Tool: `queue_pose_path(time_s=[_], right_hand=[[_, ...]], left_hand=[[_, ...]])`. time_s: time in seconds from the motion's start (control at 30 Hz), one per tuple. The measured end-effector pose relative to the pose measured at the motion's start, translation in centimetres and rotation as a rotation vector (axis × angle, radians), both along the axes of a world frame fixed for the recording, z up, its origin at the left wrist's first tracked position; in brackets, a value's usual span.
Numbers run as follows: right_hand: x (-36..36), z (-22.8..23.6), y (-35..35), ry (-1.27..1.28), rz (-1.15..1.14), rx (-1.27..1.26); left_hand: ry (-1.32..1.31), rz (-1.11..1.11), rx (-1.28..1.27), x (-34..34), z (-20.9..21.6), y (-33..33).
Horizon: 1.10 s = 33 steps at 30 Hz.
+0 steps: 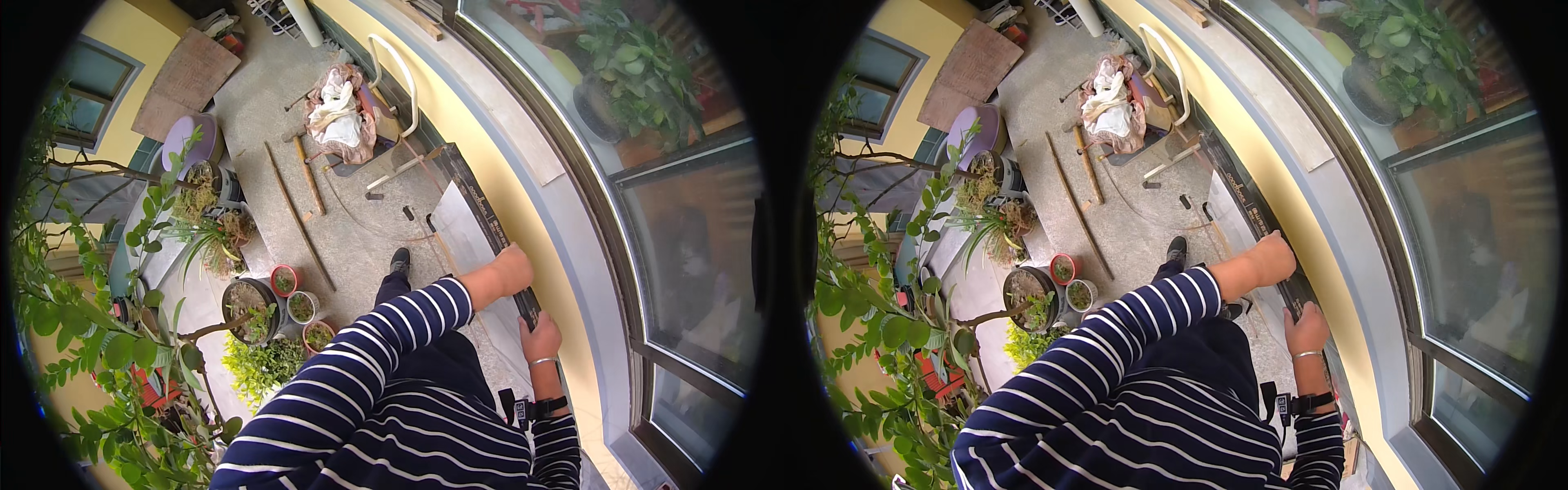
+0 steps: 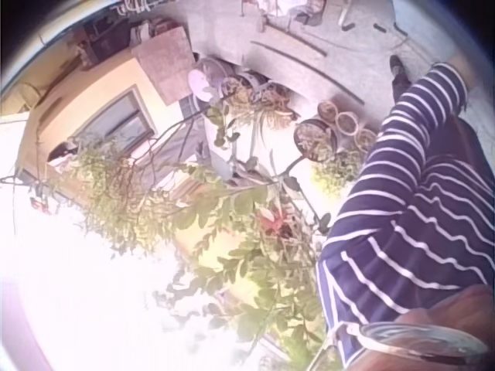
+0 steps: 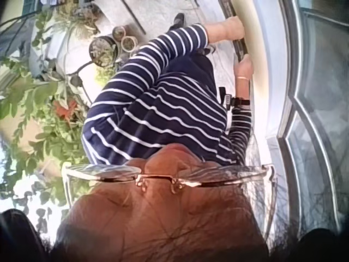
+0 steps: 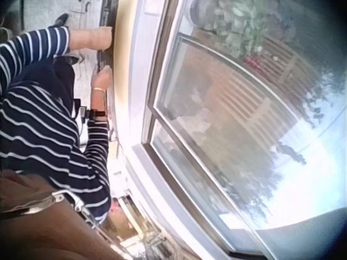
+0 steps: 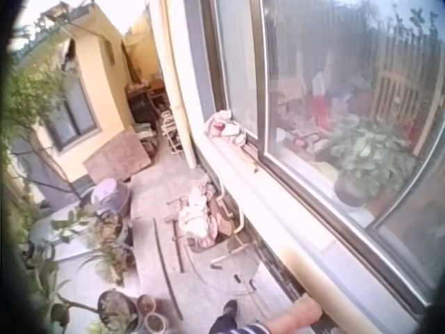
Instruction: The person unpacks a long cardboard package on a patio, removes a white panel and a black frame, and uses a red strap to secure the frame to the panel. The person then moves the assembled unit across the patio.
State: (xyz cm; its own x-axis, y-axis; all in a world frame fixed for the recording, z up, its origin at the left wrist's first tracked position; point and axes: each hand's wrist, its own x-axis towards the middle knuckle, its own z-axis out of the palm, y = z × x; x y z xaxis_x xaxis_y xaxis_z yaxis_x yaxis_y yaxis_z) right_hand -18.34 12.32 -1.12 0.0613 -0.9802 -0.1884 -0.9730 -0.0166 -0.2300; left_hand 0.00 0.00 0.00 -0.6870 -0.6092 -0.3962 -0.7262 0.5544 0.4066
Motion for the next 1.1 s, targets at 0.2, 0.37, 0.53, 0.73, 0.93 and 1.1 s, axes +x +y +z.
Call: queue_pose_path(time_s=[0.2, 0.37, 0.53, 0.73, 0.93, 1.1], right_hand=[[-0.1, -0.4, -0.1, -0.002, 0.003, -0.012], [0.2, 0.1, -0.5, -0.003, -0.069, 0.071], [0.3, 0.4, -1.0, -0.005, -0.042, 0.034], [0.3, 0.6, -1.4, -0.032, -0.059, 0.065], [-0.1, 0.6, -1.6, -0.144, 0.013, 0.054], [-1.1, 0.9, -1.7, -0.215, 0.027, 0.219]], left_hand=[[0.275, -0.018, -0.478, 2.4, -1.6, 1.7], [0.505, 0.076, -0.583, 7.5, -1.9, 0.7], [0.581, 0.092, -0.654, 12.7, -2.4, -3.8], [0.562, -0.063, -0.544, 12.9, -1.8, -6.8], [0.33, -0.144, -0.265, 11.7, -0.9, -8.2], [0.325, -0.255, 0.007, 11.6, -0.3, -10.4]])
